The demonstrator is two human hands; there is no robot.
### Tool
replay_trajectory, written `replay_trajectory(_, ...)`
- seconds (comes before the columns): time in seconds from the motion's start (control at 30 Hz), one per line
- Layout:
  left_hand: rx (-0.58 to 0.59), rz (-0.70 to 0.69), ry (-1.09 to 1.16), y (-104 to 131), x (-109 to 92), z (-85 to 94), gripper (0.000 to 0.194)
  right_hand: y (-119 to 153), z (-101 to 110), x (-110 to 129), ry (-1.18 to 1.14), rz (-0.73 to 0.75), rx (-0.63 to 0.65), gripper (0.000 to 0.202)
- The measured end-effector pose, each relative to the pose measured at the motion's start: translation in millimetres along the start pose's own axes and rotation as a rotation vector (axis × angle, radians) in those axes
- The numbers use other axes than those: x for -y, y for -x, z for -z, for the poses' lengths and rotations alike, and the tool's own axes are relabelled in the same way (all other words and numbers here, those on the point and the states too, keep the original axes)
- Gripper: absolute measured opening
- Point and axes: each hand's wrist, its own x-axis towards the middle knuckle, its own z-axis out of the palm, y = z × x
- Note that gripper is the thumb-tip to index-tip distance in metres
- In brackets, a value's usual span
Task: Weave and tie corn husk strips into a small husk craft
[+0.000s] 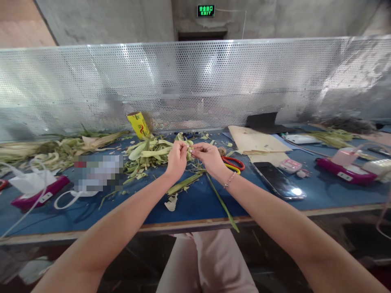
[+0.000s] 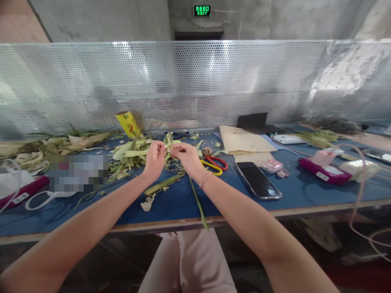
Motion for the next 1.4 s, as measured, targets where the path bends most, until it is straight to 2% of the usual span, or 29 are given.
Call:
replay_trajectory(0.13,0.059,0.04,0.046,0.0,3.4,0.2,0.005,0.4,2.2,3.0,0.041,0.014,0.008,0.023)
replay_trajectory(0.33,0.103,0.145,0.195,-3.1,2.3,0.7,0.008,1.2,5.9,10.7,0.485,0.181,0.011,0.007)
replay_trajectory(0.5,0.141,0.177,0.245,-5.2,-5.6,4.0,0.01,0.9,8.0,7.5,0.585,0.208,-0.012,0.022)
replay_trajectory(0.57,0.157,0.194,0.274,-5.5,-8.1,5.7,0.011,0.9,9.5,6.8,0.615,0.203,-0.013,0.018)
replay_trajectory(0.63,0.175,0.218,0.328,-5.9,-9.4,6.7,0.012,1.4,11.4,8.2,0.726,0.238,0.037,0.013)
replay_trajectory(0.73,0.206,0.25,0.438,-7.1,-8.4,6.3,0.013,1.9,14.0,12.1,0.862,0.326,0.169,0.027)
replay_trajectory(1.03,0.232,0.403,0.835,-9.0,-8.6,3.3,0.024,-3.1,20.8,14.4,0.684,0.418,0.335,0.023)
replay_trajectory(1.27,0.287,0.452,0.863,-8.7,-14.6,7.8,0.028,-1.0,24.0,16.6,0.667,0.41,0.388,0.024)
replay_trajectory(1.4,0.296,0.463,0.832,-8.9,-16.0,8.3,0.028,-1.5,25.4,17.2,0.622,0.356,0.391,0.024)
